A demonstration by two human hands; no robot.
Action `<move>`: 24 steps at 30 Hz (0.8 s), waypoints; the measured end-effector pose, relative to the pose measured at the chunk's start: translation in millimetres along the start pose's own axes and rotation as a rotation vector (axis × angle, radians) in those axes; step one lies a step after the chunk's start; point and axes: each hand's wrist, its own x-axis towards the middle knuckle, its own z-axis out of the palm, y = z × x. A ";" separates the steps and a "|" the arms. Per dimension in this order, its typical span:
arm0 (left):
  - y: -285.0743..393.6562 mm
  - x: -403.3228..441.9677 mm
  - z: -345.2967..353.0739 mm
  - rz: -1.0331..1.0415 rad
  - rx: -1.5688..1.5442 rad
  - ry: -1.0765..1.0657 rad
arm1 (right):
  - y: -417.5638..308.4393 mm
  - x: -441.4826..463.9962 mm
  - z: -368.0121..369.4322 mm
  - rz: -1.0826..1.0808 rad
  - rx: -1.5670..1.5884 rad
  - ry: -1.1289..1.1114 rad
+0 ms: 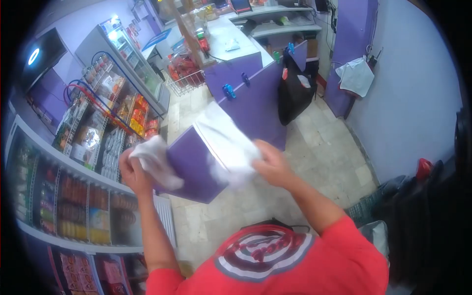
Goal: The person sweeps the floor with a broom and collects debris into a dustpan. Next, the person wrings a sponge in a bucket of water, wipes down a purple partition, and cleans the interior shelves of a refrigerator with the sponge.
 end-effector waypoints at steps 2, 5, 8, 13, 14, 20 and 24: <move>82.2 -11.2 17.7 0.238 -0.013 -0.320 | -25.3 -46.5 -48.2 0.156 0.331 0.177; 162.6 -49.6 58.4 0.500 -0.004 -1.039 | -87.3 -93.3 -109.6 0.293 0.438 0.596; 204.3 -100.6 101.7 0.399 -0.599 -1.511 | -95.2 -135.0 -129.0 0.279 0.501 0.798; 226.3 -173.4 182.1 0.250 -0.956 -1.692 | -72.9 -186.9 -131.2 0.283 0.058 0.633; 221.8 -191.0 200.9 0.198 -1.055 -1.750 | -72.3 -192.1 -132.2 0.292 -0.131 0.538; 210.0 -240.5 244.9 0.170 -1.091 -2.167 | -117.2 -190.3 -160.8 0.098 -0.245 0.742; 202.2 -186.2 279.3 0.129 -1.112 -1.779 | -112.2 -215.6 -201.8 0.076 -0.283 0.869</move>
